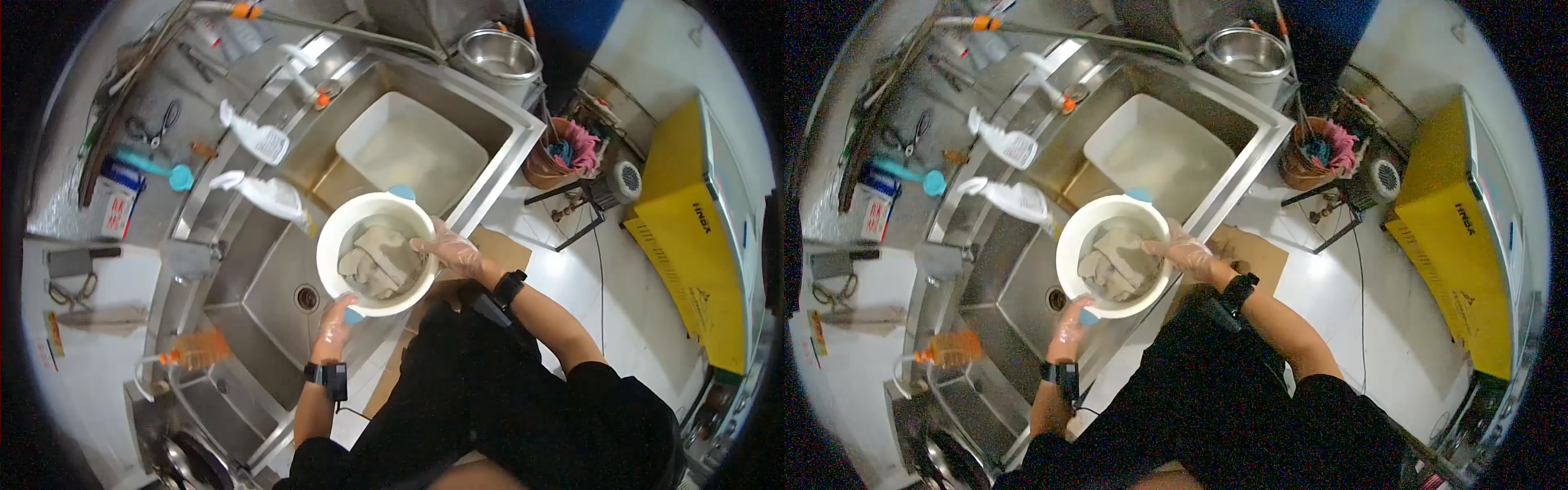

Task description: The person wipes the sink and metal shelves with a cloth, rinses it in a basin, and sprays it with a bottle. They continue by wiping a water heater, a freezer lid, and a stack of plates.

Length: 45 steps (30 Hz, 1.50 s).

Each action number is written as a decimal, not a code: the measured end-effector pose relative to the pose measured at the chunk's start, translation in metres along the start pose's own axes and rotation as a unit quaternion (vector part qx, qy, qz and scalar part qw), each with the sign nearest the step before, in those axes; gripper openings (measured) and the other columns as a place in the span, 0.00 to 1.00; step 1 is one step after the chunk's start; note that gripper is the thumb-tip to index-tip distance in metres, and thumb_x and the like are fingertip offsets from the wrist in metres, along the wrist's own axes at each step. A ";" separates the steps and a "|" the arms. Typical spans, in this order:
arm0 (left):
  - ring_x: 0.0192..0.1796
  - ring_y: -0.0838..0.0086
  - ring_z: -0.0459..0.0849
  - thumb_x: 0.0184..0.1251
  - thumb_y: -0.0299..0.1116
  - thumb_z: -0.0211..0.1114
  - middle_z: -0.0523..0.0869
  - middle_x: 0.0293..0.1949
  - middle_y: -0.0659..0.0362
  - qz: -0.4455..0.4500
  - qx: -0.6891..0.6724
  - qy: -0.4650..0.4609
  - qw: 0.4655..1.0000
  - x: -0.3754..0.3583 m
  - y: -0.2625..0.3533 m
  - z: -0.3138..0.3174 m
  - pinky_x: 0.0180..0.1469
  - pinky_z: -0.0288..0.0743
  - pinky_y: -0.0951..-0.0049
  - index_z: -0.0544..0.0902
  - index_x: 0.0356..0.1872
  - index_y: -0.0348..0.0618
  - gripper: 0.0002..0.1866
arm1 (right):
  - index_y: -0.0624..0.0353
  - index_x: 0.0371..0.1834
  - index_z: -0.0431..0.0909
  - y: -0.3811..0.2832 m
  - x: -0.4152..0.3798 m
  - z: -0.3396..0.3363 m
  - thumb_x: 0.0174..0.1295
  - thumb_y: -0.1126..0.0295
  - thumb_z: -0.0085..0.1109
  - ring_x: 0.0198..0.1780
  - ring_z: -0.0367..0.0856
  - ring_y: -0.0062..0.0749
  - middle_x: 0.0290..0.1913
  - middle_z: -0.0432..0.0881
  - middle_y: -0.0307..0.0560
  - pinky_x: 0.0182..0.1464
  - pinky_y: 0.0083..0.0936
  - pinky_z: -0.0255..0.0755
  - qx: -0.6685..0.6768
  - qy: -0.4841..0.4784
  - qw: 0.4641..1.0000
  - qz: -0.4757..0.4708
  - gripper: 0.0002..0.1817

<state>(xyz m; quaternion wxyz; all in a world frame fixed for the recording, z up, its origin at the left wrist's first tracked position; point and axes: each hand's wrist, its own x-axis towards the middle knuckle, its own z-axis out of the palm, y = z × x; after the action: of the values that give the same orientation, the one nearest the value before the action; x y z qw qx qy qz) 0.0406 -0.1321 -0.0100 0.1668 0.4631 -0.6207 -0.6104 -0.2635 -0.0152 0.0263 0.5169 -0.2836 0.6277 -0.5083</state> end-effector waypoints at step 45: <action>0.40 0.52 0.84 0.64 0.46 0.57 0.85 0.34 0.47 0.484 0.542 0.195 0.659 0.500 0.577 0.474 0.44 0.75 0.56 0.85 0.38 0.46 0.16 | 0.64 0.34 0.75 -0.100 0.149 -0.484 0.55 0.63 0.56 0.18 0.72 0.30 0.22 0.74 0.44 0.20 0.27 0.70 0.249 0.278 0.919 0.127 0.14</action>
<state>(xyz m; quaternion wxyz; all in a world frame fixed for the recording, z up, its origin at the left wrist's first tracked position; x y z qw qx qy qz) -0.7976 -0.3358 0.2426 0.2752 0.2139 -0.9314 0.1047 -0.7792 -0.0123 0.0410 0.4357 0.0890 0.6302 -0.6365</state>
